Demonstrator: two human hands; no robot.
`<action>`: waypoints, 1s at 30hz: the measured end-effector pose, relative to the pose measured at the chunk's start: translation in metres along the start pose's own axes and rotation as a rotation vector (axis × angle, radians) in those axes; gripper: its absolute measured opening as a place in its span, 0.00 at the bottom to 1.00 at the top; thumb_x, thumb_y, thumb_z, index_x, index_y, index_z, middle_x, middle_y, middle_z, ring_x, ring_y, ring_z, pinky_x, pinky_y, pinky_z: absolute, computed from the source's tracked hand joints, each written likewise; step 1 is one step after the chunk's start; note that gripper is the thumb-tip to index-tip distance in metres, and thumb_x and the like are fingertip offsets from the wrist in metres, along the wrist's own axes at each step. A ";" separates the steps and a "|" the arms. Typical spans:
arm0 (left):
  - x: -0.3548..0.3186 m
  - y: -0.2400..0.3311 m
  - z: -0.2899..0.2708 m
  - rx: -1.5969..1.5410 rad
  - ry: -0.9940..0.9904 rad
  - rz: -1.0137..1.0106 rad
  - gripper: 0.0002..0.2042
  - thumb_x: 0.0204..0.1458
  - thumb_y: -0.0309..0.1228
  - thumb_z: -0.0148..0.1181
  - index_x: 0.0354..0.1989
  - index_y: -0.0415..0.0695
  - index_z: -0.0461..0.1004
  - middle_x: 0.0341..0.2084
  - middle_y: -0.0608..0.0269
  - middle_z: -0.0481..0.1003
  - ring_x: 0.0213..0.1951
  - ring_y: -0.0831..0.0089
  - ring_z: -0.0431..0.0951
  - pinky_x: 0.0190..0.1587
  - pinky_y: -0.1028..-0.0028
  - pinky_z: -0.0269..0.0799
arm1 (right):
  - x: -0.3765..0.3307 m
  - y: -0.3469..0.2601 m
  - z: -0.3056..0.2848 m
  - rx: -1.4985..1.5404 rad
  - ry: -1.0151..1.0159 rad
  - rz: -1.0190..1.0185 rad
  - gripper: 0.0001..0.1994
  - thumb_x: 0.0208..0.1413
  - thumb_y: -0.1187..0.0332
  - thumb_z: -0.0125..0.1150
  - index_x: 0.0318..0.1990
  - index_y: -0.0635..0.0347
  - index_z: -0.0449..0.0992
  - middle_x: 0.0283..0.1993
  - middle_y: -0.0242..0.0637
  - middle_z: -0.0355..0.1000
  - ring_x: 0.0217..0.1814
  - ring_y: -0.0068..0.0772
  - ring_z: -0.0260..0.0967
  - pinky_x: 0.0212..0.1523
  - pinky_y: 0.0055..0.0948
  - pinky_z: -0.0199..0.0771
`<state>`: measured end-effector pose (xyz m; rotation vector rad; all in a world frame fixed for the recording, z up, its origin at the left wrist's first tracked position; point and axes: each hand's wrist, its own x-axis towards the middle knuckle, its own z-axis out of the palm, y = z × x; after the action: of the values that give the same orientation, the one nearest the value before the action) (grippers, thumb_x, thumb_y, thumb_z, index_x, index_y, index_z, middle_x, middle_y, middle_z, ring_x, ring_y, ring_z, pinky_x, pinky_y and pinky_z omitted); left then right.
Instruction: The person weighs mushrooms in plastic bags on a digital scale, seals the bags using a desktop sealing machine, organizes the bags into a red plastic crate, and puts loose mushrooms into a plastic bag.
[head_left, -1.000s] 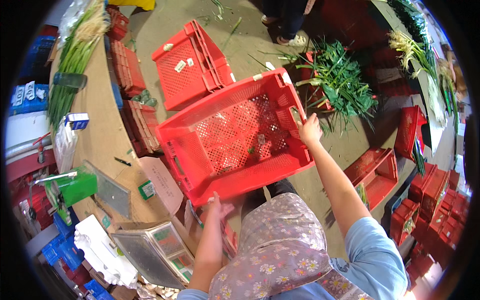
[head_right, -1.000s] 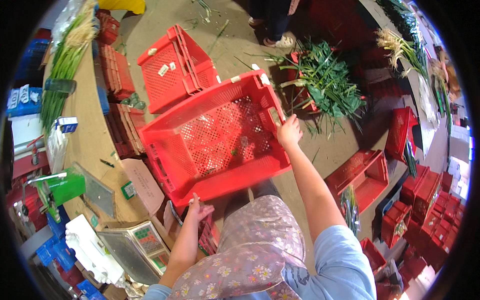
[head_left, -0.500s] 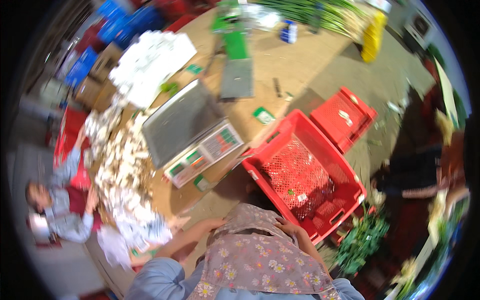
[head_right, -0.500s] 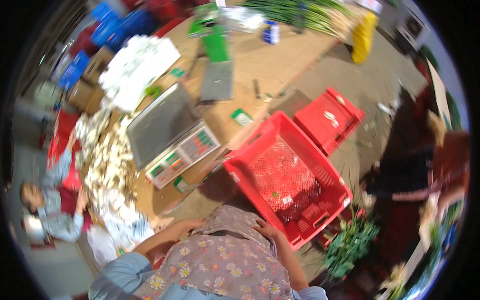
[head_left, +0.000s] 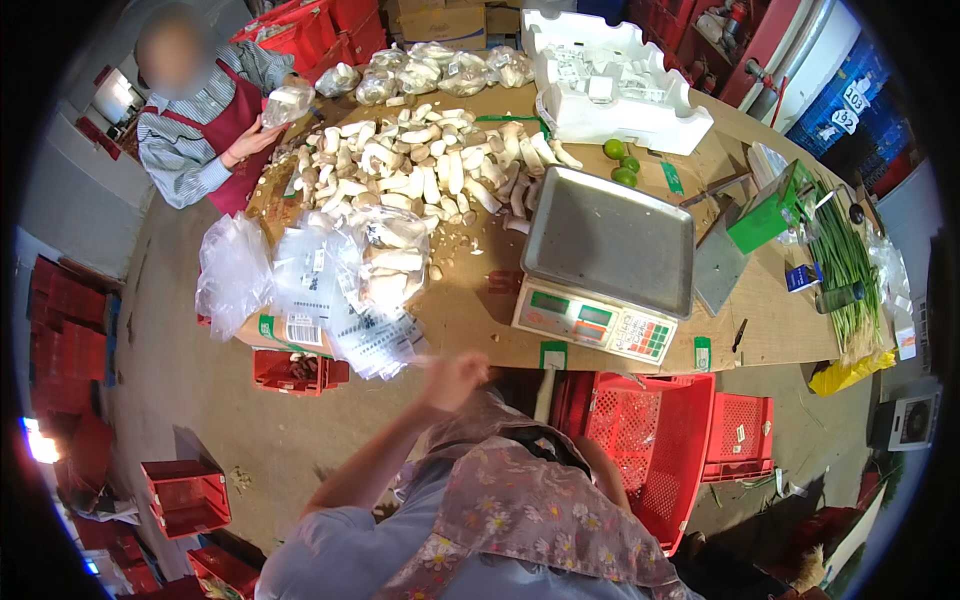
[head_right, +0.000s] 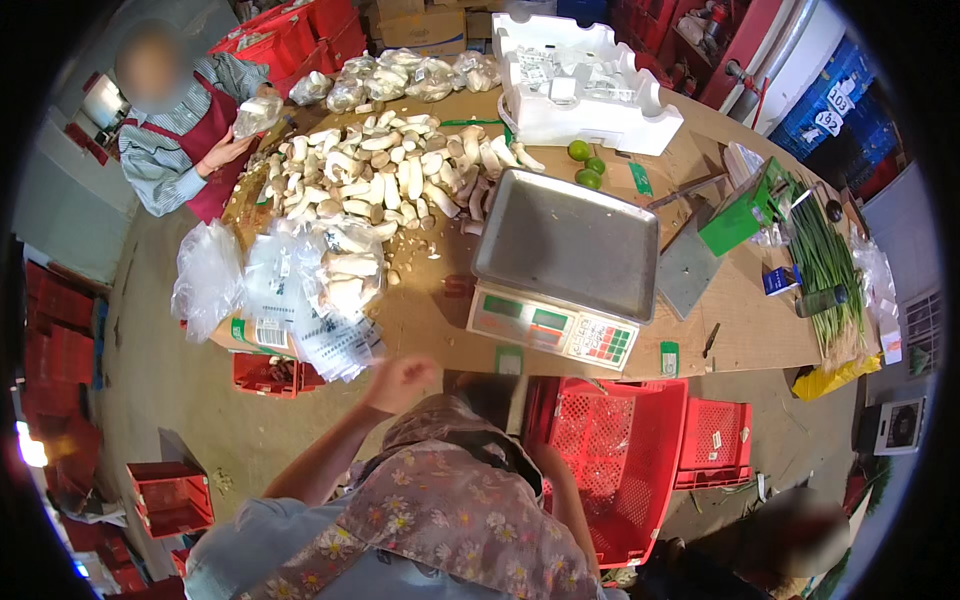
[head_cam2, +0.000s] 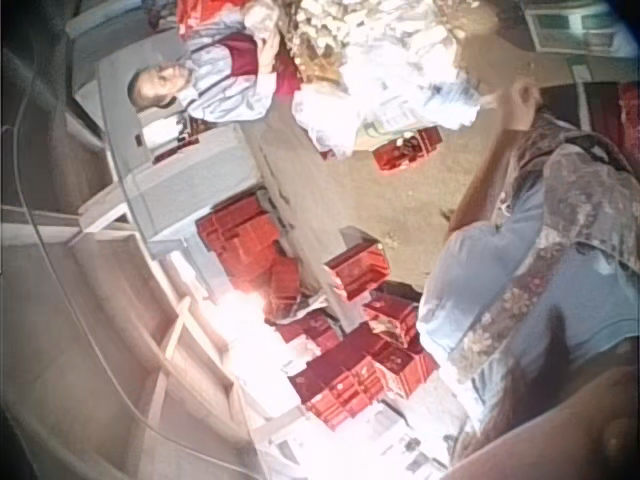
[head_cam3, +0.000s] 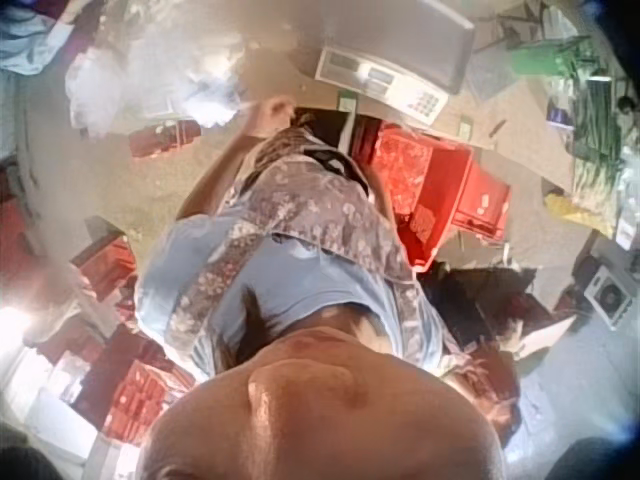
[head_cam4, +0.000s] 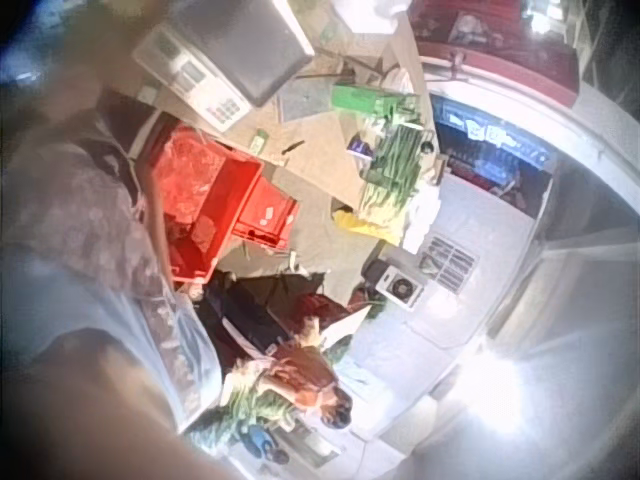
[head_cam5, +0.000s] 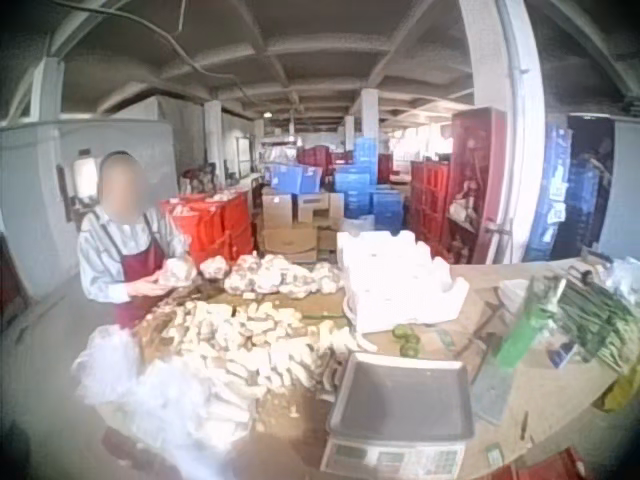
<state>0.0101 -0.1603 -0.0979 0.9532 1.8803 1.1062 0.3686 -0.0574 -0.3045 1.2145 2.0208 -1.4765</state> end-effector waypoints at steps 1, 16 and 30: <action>0.000 0.016 -0.022 0.158 0.254 0.133 0.09 0.52 0.28 0.54 0.39 0.40 0.75 0.30 0.52 0.77 0.35 0.57 0.77 0.38 0.64 0.73 | 0.001 -0.038 -0.014 -0.146 -0.027 -0.122 0.20 0.56 0.51 0.49 0.36 0.60 0.78 0.36 0.55 0.74 0.39 0.53 0.73 0.37 0.44 0.71; 0.080 0.043 -0.163 0.707 0.544 0.106 0.05 0.50 0.28 0.55 0.31 0.41 0.76 0.25 0.50 0.73 0.30 0.51 0.73 0.34 0.59 0.68 | 0.025 -0.175 -0.085 0.413 0.025 -0.223 0.11 0.61 0.67 0.47 0.32 0.62 0.72 0.30 0.35 0.71 0.31 0.25 0.70 0.31 0.28 0.73; 0.161 0.209 -0.148 0.388 0.712 0.802 0.05 0.48 0.23 0.58 0.23 0.35 0.74 0.16 0.56 0.70 0.22 0.63 0.71 0.27 0.69 0.65 | 0.029 -0.204 -0.166 0.089 0.187 -0.361 0.16 0.59 0.63 0.52 0.53 0.56 0.71 0.32 0.33 0.74 0.32 0.24 0.69 0.34 0.27 0.72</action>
<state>-0.1428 -0.0005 0.1082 1.8125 2.3996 1.7448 0.2206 0.0870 -0.1392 1.0974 2.4246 -1.6835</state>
